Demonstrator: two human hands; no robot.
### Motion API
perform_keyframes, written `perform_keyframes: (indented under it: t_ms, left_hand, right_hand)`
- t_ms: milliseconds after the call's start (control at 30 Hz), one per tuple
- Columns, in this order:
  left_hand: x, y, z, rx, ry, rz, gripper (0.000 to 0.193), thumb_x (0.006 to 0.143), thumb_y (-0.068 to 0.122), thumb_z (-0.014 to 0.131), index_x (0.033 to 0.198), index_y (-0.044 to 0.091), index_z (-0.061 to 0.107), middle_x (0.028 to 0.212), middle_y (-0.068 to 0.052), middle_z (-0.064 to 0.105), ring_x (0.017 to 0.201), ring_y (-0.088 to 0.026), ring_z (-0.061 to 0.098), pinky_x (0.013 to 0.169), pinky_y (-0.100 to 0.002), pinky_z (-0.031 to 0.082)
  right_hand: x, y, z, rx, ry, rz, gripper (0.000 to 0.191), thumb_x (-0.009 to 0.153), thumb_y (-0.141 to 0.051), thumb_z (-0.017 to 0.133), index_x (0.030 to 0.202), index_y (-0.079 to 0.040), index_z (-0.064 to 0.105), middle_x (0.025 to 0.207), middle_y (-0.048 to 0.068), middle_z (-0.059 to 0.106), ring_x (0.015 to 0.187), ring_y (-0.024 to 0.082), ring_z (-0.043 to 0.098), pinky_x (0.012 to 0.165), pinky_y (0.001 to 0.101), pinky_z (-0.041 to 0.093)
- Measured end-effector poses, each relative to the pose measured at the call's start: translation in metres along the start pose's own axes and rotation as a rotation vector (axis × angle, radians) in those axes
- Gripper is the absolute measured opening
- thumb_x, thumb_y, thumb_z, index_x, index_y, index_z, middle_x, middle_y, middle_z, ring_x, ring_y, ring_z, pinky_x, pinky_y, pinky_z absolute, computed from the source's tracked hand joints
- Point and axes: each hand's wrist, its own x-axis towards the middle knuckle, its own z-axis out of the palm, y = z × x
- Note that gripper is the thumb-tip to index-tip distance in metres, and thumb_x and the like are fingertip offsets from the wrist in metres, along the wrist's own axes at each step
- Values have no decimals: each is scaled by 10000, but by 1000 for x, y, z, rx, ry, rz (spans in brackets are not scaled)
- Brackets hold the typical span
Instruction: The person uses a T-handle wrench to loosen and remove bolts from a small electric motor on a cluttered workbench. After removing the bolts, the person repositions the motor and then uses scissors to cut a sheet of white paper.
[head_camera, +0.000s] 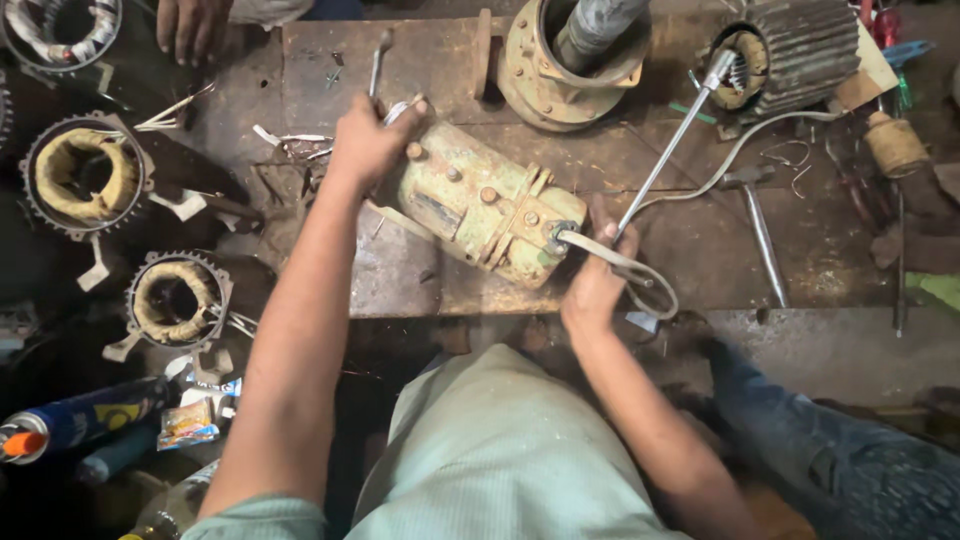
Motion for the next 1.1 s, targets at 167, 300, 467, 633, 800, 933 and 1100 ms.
perform_keyframes:
  t_ms: [167,300,467,633,800,933,1100]
  left_hand:
    - [0,-8,3,-180,132,-54,608,799,573,837,822,41,544,725,-89,623,655,-172,566,597,-343,482]
    - [8,-7,10,-201,168,-79,571,769,501,867,796,66,499,669,-30,546,604,-121,478,537,-319,424]
    - [23,-4,18,-152,300,-56,592,778,532,854,853,30,550,724,-134,631,643,-237,577,633,-397,502]
    - [36,-7,23,10,213,-108,584,845,559,793,960,32,570,787,-209,676,708,-394,654,693,-493,496]
    - [22,-10,19,-244,269,-18,555,814,505,798,906,24,536,723,-158,650,660,-363,635,657,-456,524]
    - [-9,-10,6,-241,312,84,521,878,455,812,946,20,534,749,-146,617,680,-323,594,675,-457,500]
    - [-82,-26,-7,-275,369,76,575,915,407,821,1170,-18,529,891,-143,627,773,-261,598,739,-396,517]
  right_hand:
    - [-1,5,43,63,166,80,323,1097,-305,493,1260,-27,470,1251,153,701,1044,190,618,905,330,503]
    - [19,13,51,-29,209,13,294,1144,-299,497,1198,-14,545,1083,99,678,849,137,523,709,295,456]
    - [83,26,58,166,250,-79,248,1134,-289,540,1161,-42,531,1008,55,591,933,167,621,790,318,523]
    - [115,38,62,31,142,-82,286,1098,-338,505,1134,-55,527,930,115,743,823,181,662,737,299,508]
    - [100,28,61,-81,110,-158,343,1131,-348,511,1178,-10,555,903,112,736,792,163,636,708,288,492]
    - [68,9,51,14,122,-26,339,1113,-329,546,1298,-47,516,913,85,575,735,150,510,600,299,402]
    - [3,2,8,-130,-61,-152,337,1153,-354,509,1337,-72,494,1298,142,673,1071,166,654,831,280,550]
